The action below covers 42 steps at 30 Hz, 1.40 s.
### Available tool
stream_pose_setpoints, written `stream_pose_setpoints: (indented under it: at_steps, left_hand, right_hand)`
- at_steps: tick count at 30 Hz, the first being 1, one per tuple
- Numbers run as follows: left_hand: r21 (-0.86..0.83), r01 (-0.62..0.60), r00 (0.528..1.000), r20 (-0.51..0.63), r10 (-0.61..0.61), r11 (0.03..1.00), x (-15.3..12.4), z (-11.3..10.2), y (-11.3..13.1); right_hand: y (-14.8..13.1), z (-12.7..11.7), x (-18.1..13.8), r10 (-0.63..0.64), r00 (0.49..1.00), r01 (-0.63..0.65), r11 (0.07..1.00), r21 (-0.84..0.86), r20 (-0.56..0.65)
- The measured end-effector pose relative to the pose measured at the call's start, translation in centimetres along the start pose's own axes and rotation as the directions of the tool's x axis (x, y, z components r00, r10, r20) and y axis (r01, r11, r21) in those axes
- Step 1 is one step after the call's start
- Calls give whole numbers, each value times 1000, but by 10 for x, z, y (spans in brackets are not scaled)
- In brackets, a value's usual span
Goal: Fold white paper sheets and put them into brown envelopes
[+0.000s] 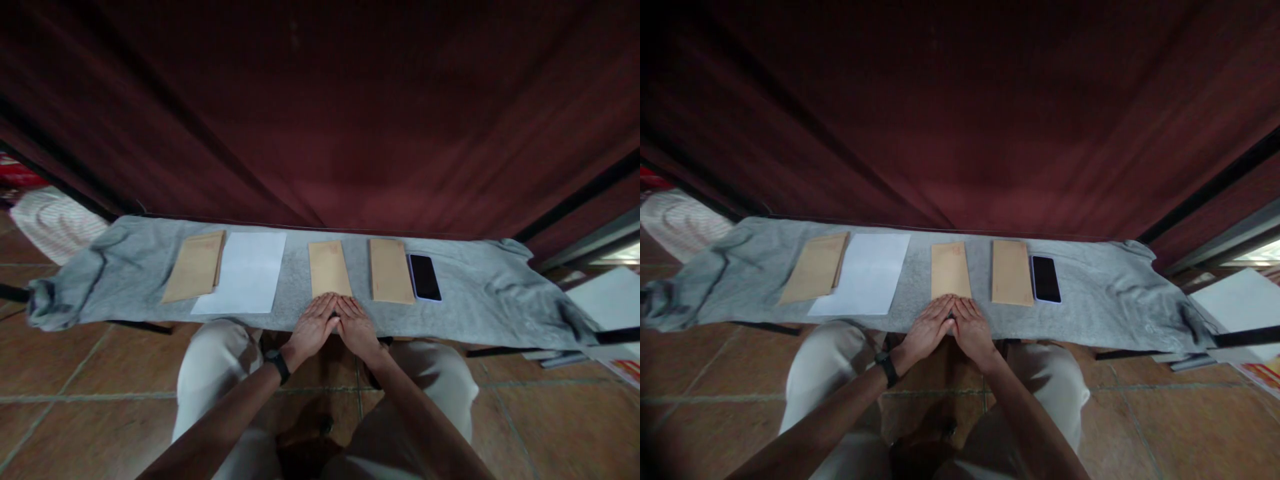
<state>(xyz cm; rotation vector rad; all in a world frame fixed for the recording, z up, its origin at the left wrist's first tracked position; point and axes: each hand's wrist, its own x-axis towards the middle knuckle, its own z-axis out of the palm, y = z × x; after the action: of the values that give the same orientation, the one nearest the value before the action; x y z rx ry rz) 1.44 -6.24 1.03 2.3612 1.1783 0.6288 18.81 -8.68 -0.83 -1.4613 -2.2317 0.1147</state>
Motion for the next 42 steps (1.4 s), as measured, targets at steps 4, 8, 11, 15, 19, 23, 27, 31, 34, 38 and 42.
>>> stream_pose_setpoints:
  at_steps: [4, 8, 11, 15, 19, 23, 27, 31, 34, 38, 42]
  left_hand:
    - [199, -112, 988, 128, 88, 973, 27, 0, -9]
    - [266, -163, 976, 183, 116, 950, 62, 0, -23]
    - [305, -172, 974, 197, 115, 937, 86, -1, -35]
    - [355, -151, 975, 208, 80, 923, 114, -5, -51]
    - [388, -124, 982, 181, 56, 913, 139, -7, -67]
    - [403, -66, 992, 126, 16, 913, 154, -8, -78]
    - [369, -61, 992, 129, 14, 927, 144, -7, -75]
    - [288, -125, 981, 176, 76, 949, 107, -8, -62]
    - [230, -152, 972, 210, 103, 961, 70, -11, -53]
    - [208, -72, 991, 123, 47, 975, 19, -12, -47]
    - [48, 162, 984, -88, -157, 986, -7, -5, -41]
  right_hand:
    - [-2, 5, 1, 13, 998, -14, 1000, -22, -56]
    - [-2, 8, 2, 16, 998, -16, 1000, 4, -58]
    - [-1, 7, 2, 22, 999, -21, 1000, 11, -40]
    - [-1, 3, 2, 4, 1000, -4, 1000, 25, -24]
    - [-2, -2, 3, 7, 1000, -6, 999, 49, -9]
    - [-3, -4, 5, 16, 1000, -16, 998, 55, 0]
    - [-4, -4, 5, 15, 1000, -14, 998, 56, -18]
    - [-3, 2, 3, 7, 999, -5, 999, 35, -46]
    - [-1, 7, 2, 20, 998, -19, 1000, 18, -60]
    - [-1, 7, 2, 10, 998, -10, 1000, 8, -56]
    - [-3, 3, 2, 15, 999, -15, 1000, 6, -43]
